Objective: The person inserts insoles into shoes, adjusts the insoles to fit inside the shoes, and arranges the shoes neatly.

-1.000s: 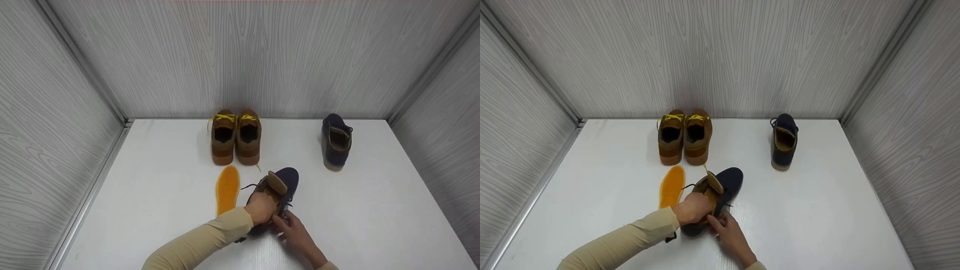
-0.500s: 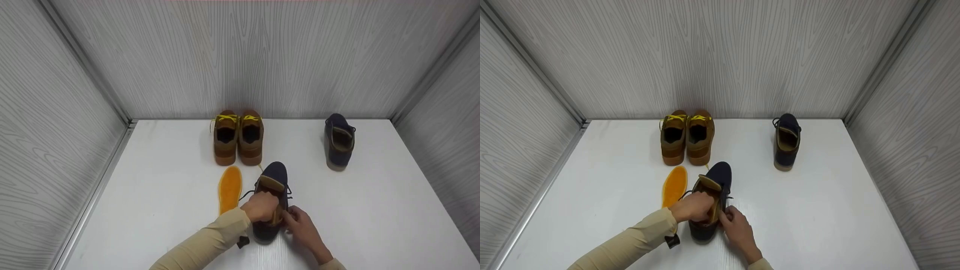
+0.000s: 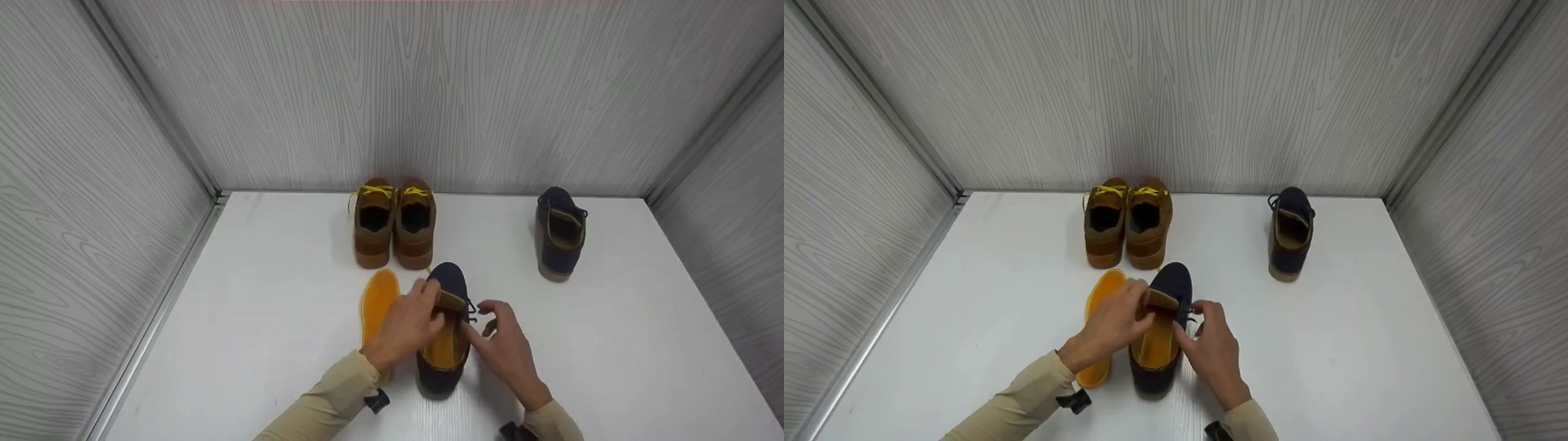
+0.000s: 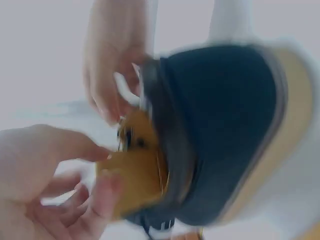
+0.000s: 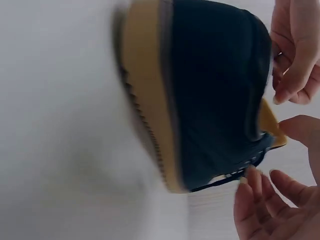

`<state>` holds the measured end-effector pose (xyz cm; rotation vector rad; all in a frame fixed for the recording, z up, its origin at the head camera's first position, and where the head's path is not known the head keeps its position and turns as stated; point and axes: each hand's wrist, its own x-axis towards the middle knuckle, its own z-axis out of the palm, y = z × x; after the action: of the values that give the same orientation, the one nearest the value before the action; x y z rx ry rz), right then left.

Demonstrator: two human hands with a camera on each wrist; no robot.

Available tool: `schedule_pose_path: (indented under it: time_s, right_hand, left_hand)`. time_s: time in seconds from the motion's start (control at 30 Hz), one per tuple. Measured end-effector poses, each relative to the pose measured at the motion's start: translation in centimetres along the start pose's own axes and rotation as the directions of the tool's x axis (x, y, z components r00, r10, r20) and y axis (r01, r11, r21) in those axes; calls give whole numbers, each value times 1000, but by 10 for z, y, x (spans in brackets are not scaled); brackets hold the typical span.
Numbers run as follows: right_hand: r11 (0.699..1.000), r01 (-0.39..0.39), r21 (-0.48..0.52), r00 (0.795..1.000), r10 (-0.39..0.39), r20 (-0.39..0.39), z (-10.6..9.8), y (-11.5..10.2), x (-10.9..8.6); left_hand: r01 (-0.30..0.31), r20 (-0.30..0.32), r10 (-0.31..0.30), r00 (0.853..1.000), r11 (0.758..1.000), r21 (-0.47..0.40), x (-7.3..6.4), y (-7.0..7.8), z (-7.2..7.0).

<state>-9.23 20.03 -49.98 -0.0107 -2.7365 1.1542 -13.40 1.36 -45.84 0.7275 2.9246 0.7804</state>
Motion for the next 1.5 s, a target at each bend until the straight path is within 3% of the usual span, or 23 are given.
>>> schedule_pose_path:
  time_s: [0.07, 0.17, 0.27, 0.37, 0.53, 0.67, 0.83, 1.0, 1.17, 1.3, 1.4, 1.5]
  right_hand:
    - [993, 71, -94, 997, -72, -11, -1, -10, 10]
    - [964, 159, -212, 987, -161, 9, 4, -22, 22]
    - [931, 218, -294, 975, -218, 31, 11, -27, 28]
    - [894, 257, -366, 965, -260, 41, 19, -24, 32]
    - [846, 320, -427, 937, -350, 8, 26, -12, 38]
    - [827, 379, -415, 909, -417, -1, 27, -5, 41]
    - [823, 396, -407, 901, -434, -1, 28, 2, 39]
    - [812, 391, -434, 911, -408, 57, 27, -1, 38]
    - [770, 388, -506, 916, -383, 120, 29, -12, 35]
    - [743, 382, -549, 916, -385, 117, 36, -14, 31]
    - [752, 369, -546, 920, -380, 98, 40, -11, 32]
    - [777, 360, -516, 924, -373, 84, 42, -8, 31]
  left_hand:
    - [15, -34, -15, 999, 1000, 11, 8, -8, -2]
    - [0, -16, 1, 1000, 997, 78, 16, -20, 2]
    - [-62, 4, 63, 998, 987, 151, 18, -28, 11]
    - [-120, -24, 127, 992, 972, 204, 17, -33, 19]
    - [-186, -93, 222, 971, 937, 297, 19, -34, 24]
    - [-209, -80, 244, 966, 928, 310, 20, -34, 24]
    - [-227, -32, 246, 969, 929, 291, 21, -31, 27]
    - [-177, 0, 188, 982, 929, 326, 22, -29, 28]
    - [-126, 40, 120, 992, 899, 419, 22, -27, 31]
    - [-105, -2, 121, 993, 871, 479, 20, -28, 38]
    - [-98, -12, 119, 993, 865, 492, 20, -28, 40]
    - [-89, 15, 94, 995, 876, 474, 22, -27, 42]
